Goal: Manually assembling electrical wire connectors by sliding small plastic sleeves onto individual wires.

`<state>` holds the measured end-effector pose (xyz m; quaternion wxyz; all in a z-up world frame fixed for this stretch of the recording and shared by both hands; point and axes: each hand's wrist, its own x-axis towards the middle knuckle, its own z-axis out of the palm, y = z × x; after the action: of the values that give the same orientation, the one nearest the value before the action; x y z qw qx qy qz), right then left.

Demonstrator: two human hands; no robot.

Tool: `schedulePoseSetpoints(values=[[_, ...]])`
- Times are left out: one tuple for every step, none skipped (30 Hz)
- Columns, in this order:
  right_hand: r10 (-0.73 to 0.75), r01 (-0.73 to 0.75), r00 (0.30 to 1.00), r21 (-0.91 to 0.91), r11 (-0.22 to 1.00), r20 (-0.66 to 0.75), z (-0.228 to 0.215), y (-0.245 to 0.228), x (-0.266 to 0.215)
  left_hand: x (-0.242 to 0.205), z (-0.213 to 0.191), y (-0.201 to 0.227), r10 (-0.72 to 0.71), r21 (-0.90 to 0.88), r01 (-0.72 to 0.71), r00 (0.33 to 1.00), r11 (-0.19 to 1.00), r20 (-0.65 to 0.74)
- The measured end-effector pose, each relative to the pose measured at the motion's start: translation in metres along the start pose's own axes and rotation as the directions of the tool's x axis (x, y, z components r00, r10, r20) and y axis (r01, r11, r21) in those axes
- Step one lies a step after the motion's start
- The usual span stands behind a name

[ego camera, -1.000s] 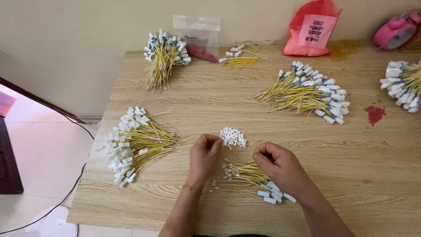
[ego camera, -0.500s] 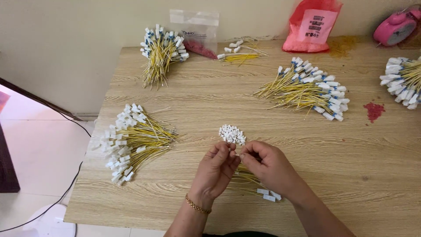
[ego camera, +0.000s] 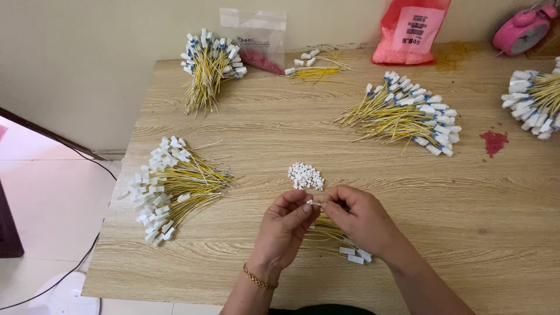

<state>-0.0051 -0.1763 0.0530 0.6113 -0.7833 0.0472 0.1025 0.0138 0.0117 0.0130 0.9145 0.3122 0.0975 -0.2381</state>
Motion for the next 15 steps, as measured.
schedulePoseSetpoints(values=[[0.001,-0.001,1.0,0.001,1.0,-0.001,-0.0002,-0.0029,-0.0009,-0.0003,-0.0007,-0.0008,-0.002,0.001,0.002,1.0,1.0,0.0],[0.013,-0.014,1.0,-0.034,0.999,-0.012,-0.0007,-0.006,-0.0017,-0.0003,-0.0012,-0.0016,0.025,0.032,-0.025,1.0,0.999,0.012],[0.024,-0.026,0.999,-0.07,0.997,-0.024,-0.0012,-0.0092,-0.0025,-0.0004,-0.0016,-0.0023,0.051,0.062,-0.052,0.998,0.997,0.025],[0.025,-0.027,0.999,-0.069,0.997,-0.026,-0.0011,-0.0081,-0.0022,-0.0002,-0.0026,-0.003,0.049,0.063,-0.051,0.998,0.997,0.026],[0.026,-0.029,0.999,-0.09,0.996,-0.039,-0.0011,-0.007,-0.002,0.0,-0.0034,-0.0037,0.067,0.088,-0.07,0.997,0.994,0.032],[0.026,-0.031,0.998,-0.111,0.993,-0.053,-0.0011,-0.0059,-0.0018,0.0003,-0.0043,-0.0043,0.084,0.114,-0.088,0.996,0.99,0.039],[0.026,-0.032,0.998,-0.11,0.993,-0.055,-0.001,-0.0046,-0.0019,0.0009,-0.0056,-0.0052,0.082,0.116,-0.087,0.996,0.99,0.04],[0.029,-0.034,0.998,-0.084,0.996,-0.053,-0.0011,-0.0033,-0.0021,0.0015,-0.0069,-0.0063,0.089,0.13,-0.093,0.995,0.987,0.037],[0.032,-0.035,0.998,-0.058,0.998,-0.052,-0.0011,-0.0019,-0.0023,0.0022,-0.0082,-0.0074,0.095,0.144,-0.099,0.995,0.985,0.034],[0.033,-0.036,0.998,-0.057,0.998,-0.054,-0.0013,-0.0018,-0.0032,0.0021,-0.0084,-0.0078,0.093,0.145,-0.097,0.995,0.985,0.035],[0.029,-0.032,0.998,-0.051,0.998,-0.052,-0.0013,-0.0017,-0.0041,0.002,-0.0087,-0.0083,0.098,0.159,-0.101,0.995,0.982,0.031],[0.025,-0.027,0.998,-0.046,0.999,-0.05,-0.0014,-0.0016,-0.0048,0.0019,-0.009,-0.0086,0.103,0.173,-0.107,0.994,0.979,0.028],[0.025,-0.028,0.998,-0.045,0.999,-0.052,-0.0017,-0.0044,-0.0054,0.0015,-0.0086,-0.0086,0.102,0.173,-0.105,0.994,0.979,0.029],[0.03,-0.033,0.998,-0.064,0.997,-0.054,-0.0018,-0.0073,-0.0059,0.0011,-0.0084,-0.0084,0.108,0.194,-0.111,0.994,0.975,0.026],[0.035,-0.039,0.998,-0.083,0.996,-0.057,-0.0018,-0.0101,-0.0063,0.0006,-0.0082,-0.008,0.115,0.215,-0.117,0.993,0.97,0.023]])
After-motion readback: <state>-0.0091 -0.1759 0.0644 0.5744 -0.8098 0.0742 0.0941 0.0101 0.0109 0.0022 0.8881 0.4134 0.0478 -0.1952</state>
